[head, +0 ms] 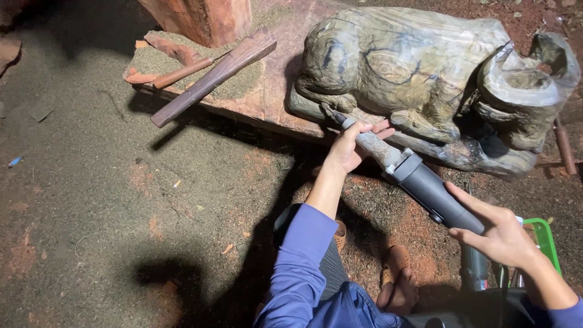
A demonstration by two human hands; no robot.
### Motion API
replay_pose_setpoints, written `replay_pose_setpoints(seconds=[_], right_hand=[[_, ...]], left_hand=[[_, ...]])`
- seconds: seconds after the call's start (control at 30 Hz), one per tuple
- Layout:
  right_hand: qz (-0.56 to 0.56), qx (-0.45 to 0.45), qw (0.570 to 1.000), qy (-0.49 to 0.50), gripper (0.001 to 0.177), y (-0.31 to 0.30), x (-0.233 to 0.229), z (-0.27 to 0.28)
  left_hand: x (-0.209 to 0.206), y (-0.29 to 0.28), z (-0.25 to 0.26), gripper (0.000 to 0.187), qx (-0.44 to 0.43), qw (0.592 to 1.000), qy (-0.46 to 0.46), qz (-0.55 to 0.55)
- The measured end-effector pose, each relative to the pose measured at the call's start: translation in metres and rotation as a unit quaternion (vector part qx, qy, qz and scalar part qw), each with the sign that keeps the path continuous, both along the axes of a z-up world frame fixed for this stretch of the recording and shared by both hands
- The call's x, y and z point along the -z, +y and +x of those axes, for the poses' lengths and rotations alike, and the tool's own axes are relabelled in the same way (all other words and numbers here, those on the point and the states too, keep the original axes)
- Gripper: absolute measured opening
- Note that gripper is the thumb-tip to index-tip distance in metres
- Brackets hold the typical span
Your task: Carving and detailing a wooden buffalo sculpture using an electric rotary tool
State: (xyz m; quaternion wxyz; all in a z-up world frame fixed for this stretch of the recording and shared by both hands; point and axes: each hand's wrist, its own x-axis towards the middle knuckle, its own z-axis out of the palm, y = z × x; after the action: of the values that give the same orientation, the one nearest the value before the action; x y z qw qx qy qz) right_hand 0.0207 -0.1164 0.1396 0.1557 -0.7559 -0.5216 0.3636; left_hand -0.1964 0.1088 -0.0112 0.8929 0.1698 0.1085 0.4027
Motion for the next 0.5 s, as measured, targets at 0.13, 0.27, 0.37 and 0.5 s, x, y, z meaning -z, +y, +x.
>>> replay_pose_setpoints(seconds=[0.13,0.27,0.37,0.5], right_hand=[[0.000,-0.003,0.999,-0.036,0.103,0.003,0.002,-0.002],[-0.025,0.002,0.997,-0.075,0.103,0.009,-0.003,-0.010],[-0.011,-0.001,0.999,-0.049,0.105,0.006,0.002,-0.002],[-0.026,0.015,0.998,-0.046,0.106,0.003,-0.002,0.000]], left_hand=[[-0.008,0.001,-0.004,0.044,-0.014,0.999,0.026,-0.016],[-0.001,0.005,-0.005,0.029,-0.018,1.000,-0.005,-0.012],[-0.004,0.002,-0.004,0.023,-0.017,0.998,0.044,0.032],[0.001,0.000,0.002,0.020,-0.003,1.000,0.022,0.017]])
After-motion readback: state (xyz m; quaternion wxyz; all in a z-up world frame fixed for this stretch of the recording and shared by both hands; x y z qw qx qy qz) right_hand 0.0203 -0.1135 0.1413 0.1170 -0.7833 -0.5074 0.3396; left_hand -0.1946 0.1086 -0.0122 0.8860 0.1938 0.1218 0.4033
